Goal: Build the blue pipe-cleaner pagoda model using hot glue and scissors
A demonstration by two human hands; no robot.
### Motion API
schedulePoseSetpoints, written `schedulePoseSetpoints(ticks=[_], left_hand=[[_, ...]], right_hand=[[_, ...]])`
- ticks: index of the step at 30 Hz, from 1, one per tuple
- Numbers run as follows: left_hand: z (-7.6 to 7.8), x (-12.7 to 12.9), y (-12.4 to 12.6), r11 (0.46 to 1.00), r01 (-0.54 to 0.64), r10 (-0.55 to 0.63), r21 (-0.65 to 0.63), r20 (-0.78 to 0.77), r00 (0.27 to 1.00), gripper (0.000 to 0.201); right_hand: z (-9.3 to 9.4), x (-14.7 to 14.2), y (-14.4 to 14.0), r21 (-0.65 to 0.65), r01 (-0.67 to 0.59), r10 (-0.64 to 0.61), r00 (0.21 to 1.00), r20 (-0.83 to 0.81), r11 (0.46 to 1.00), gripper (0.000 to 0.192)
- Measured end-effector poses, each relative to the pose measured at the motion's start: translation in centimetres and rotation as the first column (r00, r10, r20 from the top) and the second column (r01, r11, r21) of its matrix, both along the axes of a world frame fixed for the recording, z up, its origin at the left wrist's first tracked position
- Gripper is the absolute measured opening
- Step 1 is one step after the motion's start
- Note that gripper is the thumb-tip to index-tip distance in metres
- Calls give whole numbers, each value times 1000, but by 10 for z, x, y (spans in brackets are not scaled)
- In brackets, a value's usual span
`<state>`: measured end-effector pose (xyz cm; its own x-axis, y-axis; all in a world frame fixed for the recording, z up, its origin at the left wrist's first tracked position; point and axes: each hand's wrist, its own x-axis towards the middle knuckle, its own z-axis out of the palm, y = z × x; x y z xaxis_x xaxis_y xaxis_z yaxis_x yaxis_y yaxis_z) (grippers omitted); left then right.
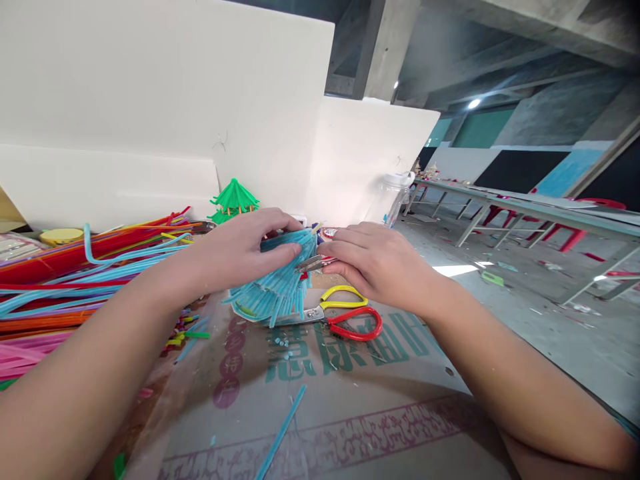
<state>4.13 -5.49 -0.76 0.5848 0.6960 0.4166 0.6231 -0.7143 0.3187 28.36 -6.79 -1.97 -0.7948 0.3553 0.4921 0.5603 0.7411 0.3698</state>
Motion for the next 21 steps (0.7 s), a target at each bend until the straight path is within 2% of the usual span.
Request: schedulePoseSetpoints(ticks=[15, 21], left_hand=[[1, 1, -1, 999, -20, 19, -28, -4, 1000, 45], [0, -1, 2, 999, -28, 28, -17, 13, 1000, 45]], right_hand=[[-3, 1, 2, 11, -27, 26, 1000, 9, 1000, 34], [-3, 4, 3, -3, -53, 53, 997, -51, 999, 32]])
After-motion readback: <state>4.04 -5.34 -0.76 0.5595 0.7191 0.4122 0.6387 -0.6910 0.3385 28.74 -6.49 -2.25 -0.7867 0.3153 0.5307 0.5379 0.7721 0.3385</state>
